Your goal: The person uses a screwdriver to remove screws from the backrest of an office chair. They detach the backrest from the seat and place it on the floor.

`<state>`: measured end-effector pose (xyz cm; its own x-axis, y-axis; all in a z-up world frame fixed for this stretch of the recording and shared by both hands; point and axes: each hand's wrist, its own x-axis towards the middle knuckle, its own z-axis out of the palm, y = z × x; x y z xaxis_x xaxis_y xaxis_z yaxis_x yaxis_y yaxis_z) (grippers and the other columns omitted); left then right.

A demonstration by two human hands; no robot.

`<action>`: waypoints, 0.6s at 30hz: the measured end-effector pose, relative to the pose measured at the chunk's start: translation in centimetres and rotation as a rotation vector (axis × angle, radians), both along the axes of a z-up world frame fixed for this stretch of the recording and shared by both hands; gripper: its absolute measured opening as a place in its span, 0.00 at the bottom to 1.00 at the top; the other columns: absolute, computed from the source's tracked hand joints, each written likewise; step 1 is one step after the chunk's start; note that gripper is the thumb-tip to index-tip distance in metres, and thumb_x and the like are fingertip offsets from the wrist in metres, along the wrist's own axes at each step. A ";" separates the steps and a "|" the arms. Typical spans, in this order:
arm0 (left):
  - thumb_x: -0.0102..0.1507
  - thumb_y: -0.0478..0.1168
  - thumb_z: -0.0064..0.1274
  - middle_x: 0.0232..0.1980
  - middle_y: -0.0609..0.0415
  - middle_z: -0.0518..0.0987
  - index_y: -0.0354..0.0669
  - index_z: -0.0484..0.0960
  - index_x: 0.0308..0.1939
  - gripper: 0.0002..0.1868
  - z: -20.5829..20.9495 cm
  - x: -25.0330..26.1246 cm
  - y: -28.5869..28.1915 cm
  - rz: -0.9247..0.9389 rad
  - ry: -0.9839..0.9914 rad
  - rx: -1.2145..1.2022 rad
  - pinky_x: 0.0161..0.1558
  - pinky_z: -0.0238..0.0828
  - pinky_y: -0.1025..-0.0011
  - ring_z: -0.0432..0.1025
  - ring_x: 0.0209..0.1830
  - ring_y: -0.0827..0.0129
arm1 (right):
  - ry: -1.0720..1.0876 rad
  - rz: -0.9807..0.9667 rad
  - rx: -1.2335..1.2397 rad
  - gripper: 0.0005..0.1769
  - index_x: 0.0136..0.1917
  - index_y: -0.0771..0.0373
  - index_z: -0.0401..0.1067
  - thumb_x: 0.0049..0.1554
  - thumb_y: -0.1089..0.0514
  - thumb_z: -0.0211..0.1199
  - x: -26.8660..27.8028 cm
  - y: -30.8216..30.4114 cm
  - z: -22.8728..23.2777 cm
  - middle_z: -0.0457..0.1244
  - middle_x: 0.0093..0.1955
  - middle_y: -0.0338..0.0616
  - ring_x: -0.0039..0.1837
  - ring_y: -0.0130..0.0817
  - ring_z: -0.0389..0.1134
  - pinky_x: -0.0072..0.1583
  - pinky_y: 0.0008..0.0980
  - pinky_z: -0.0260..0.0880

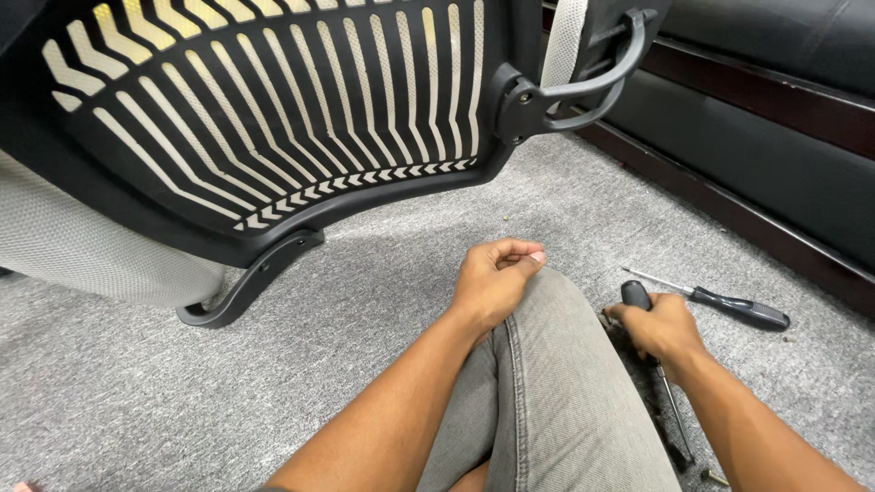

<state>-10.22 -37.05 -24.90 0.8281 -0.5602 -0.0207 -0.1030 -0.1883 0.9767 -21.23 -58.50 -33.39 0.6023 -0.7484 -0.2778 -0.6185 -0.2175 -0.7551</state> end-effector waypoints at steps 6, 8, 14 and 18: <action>0.63 0.41 0.57 0.46 0.53 0.85 0.41 0.86 0.50 0.14 -0.4 -0.3 2.1 -0.003 0.029 -0.123 0.55 0.75 0.70 0.78 0.47 0.71 | -0.251 -0.193 0.297 0.12 0.44 0.68 0.67 0.62 0.56 0.58 0.2 -1.7 1.6 0.57 0.36 0.44 0.32 0.30 0.54 0.33 0.31 0.57; 0.63 0.41 0.57 0.45 0.53 0.85 0.41 0.86 0.50 0.14 -0.4 -0.7 2.9 0.003 -0.003 -0.102 0.53 0.76 0.71 0.79 0.46 0.72 | -0.311 -0.232 0.375 0.12 0.44 0.66 0.66 0.64 0.55 0.55 -0.2 -2.7 1.9 0.56 0.36 0.42 0.32 0.28 0.54 0.34 0.30 0.58; 0.60 0.39 0.59 0.42 0.55 0.86 0.42 0.88 0.47 0.13 0.1 -2.4 2.8 0.029 -0.191 -0.001 0.46 0.76 0.70 0.78 0.40 0.71 | -0.516 -0.356 0.608 0.14 0.50 0.67 0.64 0.68 0.53 0.50 -1.7 -5.6 3.0 0.55 0.38 0.40 0.35 0.23 0.54 0.35 0.23 0.58; 0.60 0.39 0.59 0.40 0.54 0.86 0.41 0.87 0.47 0.13 -0.1 -2.5 3.1 0.063 -0.136 -0.074 0.47 0.76 0.72 0.79 0.40 0.73 | -0.748 -0.592 0.815 0.11 0.54 0.63 0.57 0.67 0.53 0.48 -2.1 -5.0 4.4 0.58 0.43 0.44 0.40 0.26 0.59 0.40 0.21 0.63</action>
<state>-12.76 -33.93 -25.04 0.8542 -0.5026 0.1331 -0.2250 -0.1267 0.9661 -23.37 -63.51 -28.95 0.4423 -0.7290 -0.5224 0.1755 0.6415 -0.7468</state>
